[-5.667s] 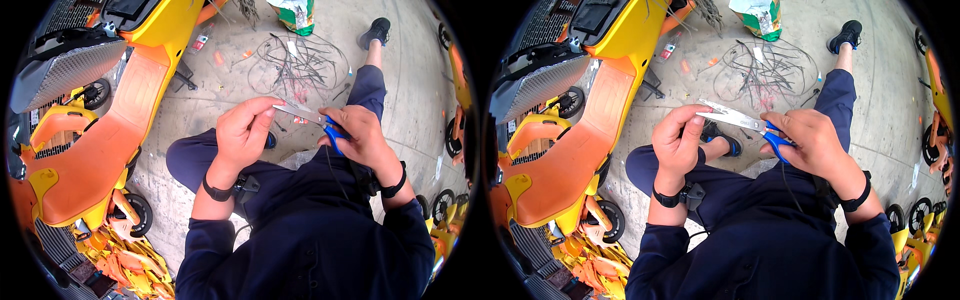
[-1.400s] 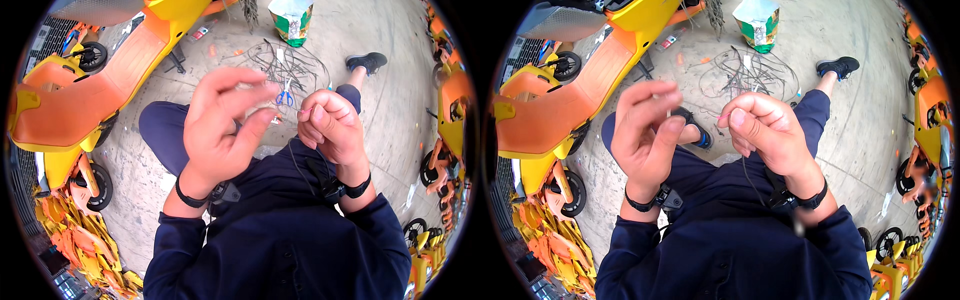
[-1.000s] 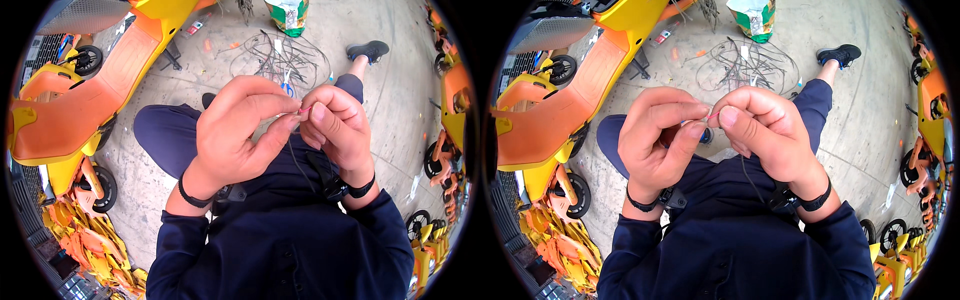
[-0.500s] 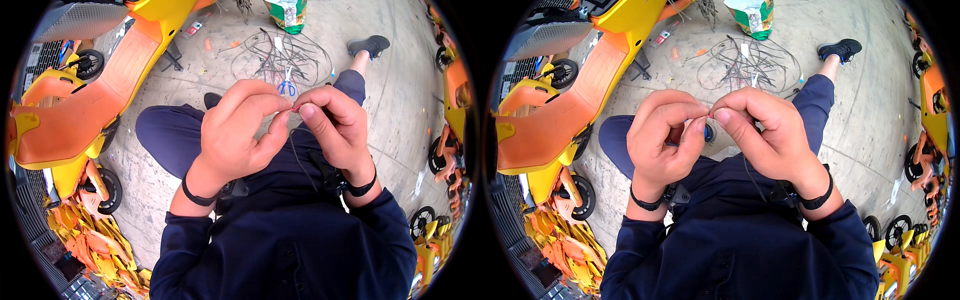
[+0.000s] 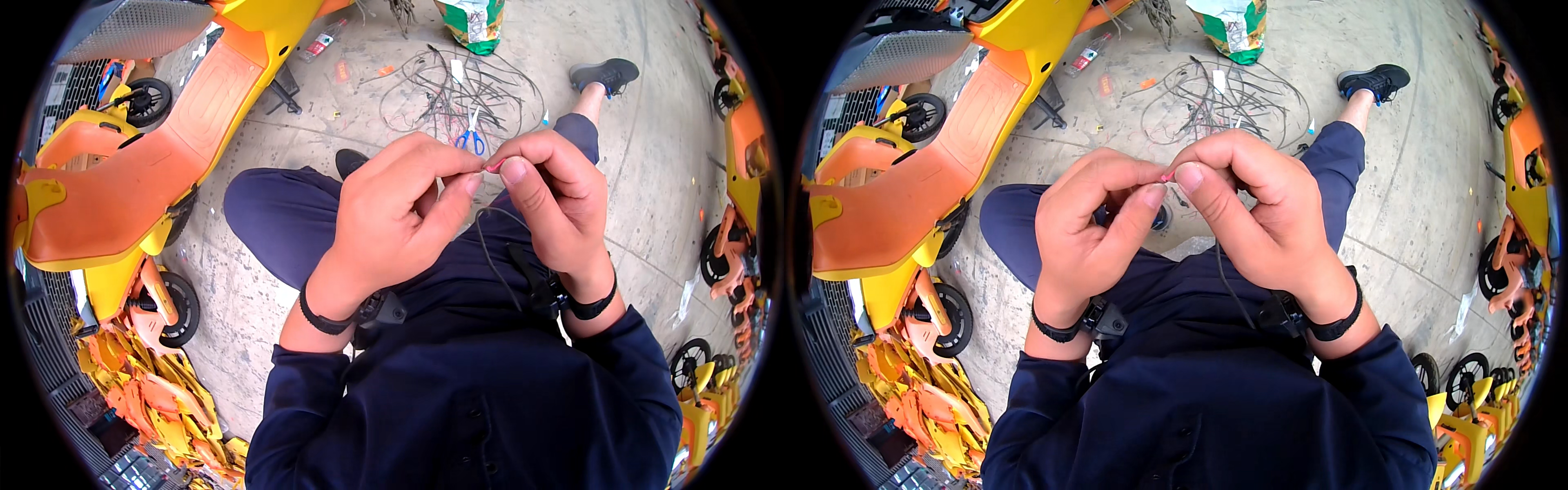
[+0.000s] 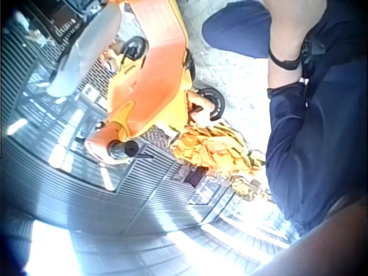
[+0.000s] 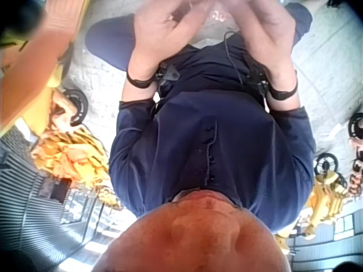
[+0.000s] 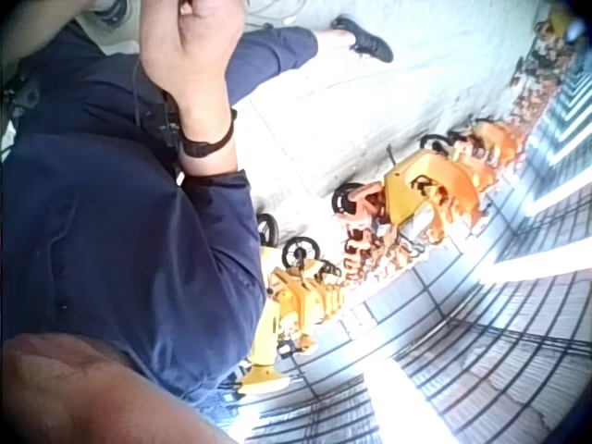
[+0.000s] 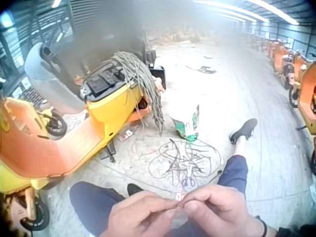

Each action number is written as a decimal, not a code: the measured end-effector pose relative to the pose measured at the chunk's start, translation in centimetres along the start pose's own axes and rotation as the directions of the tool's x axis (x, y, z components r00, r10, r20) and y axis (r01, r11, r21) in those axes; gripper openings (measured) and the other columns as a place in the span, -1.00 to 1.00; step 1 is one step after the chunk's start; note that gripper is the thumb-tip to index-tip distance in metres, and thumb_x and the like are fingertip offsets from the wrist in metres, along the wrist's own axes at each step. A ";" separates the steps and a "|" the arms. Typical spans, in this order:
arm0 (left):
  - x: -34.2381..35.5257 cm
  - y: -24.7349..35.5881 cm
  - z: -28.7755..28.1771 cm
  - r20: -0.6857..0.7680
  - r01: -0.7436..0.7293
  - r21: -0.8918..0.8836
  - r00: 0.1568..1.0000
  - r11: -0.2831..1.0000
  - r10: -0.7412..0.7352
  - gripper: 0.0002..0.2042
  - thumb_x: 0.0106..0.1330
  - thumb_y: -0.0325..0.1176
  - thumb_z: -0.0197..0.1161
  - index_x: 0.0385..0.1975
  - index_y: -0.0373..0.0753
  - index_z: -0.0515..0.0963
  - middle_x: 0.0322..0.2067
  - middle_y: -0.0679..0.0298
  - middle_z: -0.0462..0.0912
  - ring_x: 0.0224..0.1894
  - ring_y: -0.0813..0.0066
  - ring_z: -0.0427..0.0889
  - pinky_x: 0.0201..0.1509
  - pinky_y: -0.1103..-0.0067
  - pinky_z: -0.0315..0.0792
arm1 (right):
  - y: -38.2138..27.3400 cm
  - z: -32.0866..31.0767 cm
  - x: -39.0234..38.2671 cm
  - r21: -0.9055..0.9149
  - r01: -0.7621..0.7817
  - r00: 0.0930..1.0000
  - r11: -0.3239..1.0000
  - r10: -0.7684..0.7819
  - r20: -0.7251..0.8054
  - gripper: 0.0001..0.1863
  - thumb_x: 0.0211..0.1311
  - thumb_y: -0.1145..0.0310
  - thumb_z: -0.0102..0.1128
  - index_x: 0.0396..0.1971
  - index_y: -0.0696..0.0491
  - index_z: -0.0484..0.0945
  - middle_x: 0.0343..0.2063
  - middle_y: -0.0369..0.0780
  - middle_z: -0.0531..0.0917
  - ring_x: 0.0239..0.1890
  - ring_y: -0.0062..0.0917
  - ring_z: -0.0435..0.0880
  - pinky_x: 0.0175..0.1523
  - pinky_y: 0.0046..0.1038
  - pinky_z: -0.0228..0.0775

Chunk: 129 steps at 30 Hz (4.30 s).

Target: The person strips insulation from the ends of several thin electrical wires using blue scissors and then twists the exposed metal filaments together by hand.

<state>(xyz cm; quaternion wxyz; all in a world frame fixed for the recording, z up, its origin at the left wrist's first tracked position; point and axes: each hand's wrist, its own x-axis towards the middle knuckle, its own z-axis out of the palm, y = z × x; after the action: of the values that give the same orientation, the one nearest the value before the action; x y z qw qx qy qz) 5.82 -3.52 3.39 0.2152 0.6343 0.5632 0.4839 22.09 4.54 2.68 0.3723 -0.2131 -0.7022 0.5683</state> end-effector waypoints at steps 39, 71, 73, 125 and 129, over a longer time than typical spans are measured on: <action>0.4 -1.8 0.9 -0.075 -0.024 0.011 0.997 1.000 0.024 -0.83 0.04 -0.62 0.24 -0.34 -0.29 0.62 -0.55 0.31 0.53 -0.62 0.70 0.40 -0.59 0.75 0.21 | 1.2 0.3 1.4 -0.391 0.092 0.991 0.916 -0.121 -0.049 -0.92 -0.18 0.64 0.12 -0.63 0.16 0.45 -0.68 -0.28 0.49 -0.63 -0.64 0.43 -0.46 -0.64 0.25; -0.8 -4.0 0.1 0.330 0.521 -0.760 0.824 0.388 -0.460 -0.91 0.20 -0.50 0.22 -0.34 -0.36 0.58 -0.48 0.38 0.60 -0.52 0.83 0.37 -0.49 0.82 0.21 | 2.4 0.6 1.5 -0.647 0.267 0.924 0.714 -0.381 -0.039 -0.85 -0.29 0.62 0.23 -0.64 0.11 0.46 -0.70 -0.26 0.47 -0.68 -0.51 0.45 -0.58 -0.55 0.27; -0.8 -4.1 -0.2 0.371 0.528 -0.794 0.814 0.302 -0.446 -0.91 0.20 -0.50 0.21 -0.35 -0.36 0.58 -0.47 0.36 0.61 -0.52 0.82 0.37 -0.50 0.82 0.20 | 2.6 -0.4 1.5 -0.590 0.099 0.955 0.802 -0.242 -0.170 -0.88 -0.19 0.63 0.21 -0.58 0.14 0.50 -0.66 -0.28 0.51 -0.65 -0.63 0.46 -0.54 -0.61 0.28; -0.6 -3.2 1.0 -0.141 -0.286 0.313 0.929 0.906 0.342 -0.82 0.00 -0.64 0.25 -0.36 -0.35 0.57 -0.67 0.28 0.50 -0.72 0.61 0.39 -0.68 0.71 0.24 | 1.1 0.6 0.8 -0.318 0.120 0.993 0.940 -0.107 0.059 -0.95 0.09 0.52 0.19 -0.41 0.14 0.54 -0.61 -0.24 0.48 -0.56 -0.49 0.44 -0.45 -0.53 0.27; -0.6 -3.3 0.9 -0.140 -0.309 0.354 0.916 0.883 0.376 -0.81 -0.04 -0.64 0.25 -0.37 -0.33 0.57 -0.68 0.28 0.50 -0.73 0.59 0.40 -0.68 0.69 0.26 | 1.0 0.6 0.9 -0.350 0.126 0.992 0.928 -0.106 0.076 -0.94 0.09 0.53 0.19 -0.41 0.13 0.54 -0.61 -0.23 0.49 -0.57 -0.47 0.44 -0.46 -0.51 0.27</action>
<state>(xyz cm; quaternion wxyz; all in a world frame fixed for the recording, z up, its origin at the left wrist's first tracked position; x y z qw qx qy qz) 5.01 -2.95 0.06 -0.0406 0.6976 0.5326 0.4775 20.98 5.05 1.92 0.3409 -0.2190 -0.8145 0.4153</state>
